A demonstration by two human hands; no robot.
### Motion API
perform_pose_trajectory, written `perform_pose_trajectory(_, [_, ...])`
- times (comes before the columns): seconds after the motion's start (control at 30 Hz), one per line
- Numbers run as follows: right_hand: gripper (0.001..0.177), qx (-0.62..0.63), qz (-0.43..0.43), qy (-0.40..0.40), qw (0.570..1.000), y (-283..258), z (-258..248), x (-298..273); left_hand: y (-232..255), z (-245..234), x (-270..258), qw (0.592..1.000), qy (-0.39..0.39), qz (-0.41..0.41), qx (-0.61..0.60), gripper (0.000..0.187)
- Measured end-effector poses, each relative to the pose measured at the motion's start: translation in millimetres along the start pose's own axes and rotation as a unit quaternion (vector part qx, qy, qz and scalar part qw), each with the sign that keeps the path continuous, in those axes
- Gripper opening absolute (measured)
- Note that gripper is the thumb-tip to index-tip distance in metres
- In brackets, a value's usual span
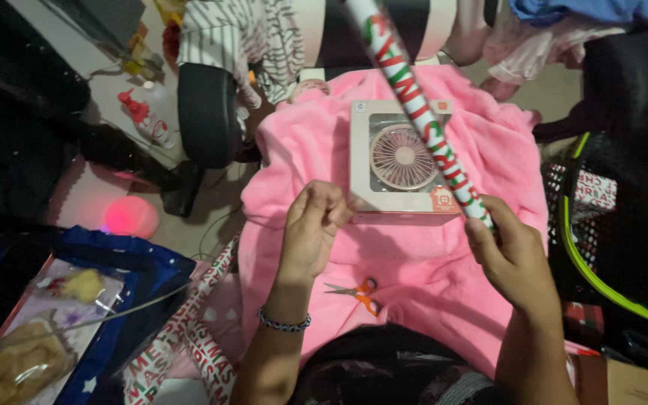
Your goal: The person wraps a small boxed fan with Christmas-themed wrapping paper. They unroll the paper, place the box on it, fold the paper around the box, and secure the folds with tape. Scissors are used to cut tape.
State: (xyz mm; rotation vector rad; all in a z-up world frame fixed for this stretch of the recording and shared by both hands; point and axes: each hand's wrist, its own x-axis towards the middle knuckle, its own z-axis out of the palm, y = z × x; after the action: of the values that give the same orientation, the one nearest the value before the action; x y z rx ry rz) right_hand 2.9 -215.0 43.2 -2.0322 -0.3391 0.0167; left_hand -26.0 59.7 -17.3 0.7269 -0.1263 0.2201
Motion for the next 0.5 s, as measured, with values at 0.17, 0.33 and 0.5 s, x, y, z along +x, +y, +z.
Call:
perform_pose_trajectory(0.17, [0.03,-0.052,-0.005,0.008,0.999,-4.5,-1.5,-1.5,3.9,-3.3,-5.6,0.996,-0.028,0.042,0.077,0.039])
perform_pose_trajectory(0.33, [0.029,-0.086,-0.026,0.009,0.996,-3.7,-2.9,-1.3,30.9,-1.8,-28.6,0.874,-0.001,0.078,0.479,0.013])
perform_pose_trajectory(0.5, [0.03,-0.064,-0.004,-0.004,0.998,-1.2,0.5,0.6,88.8,-24.8,-72.4,0.623,-0.067,0.227,0.746,0.013])
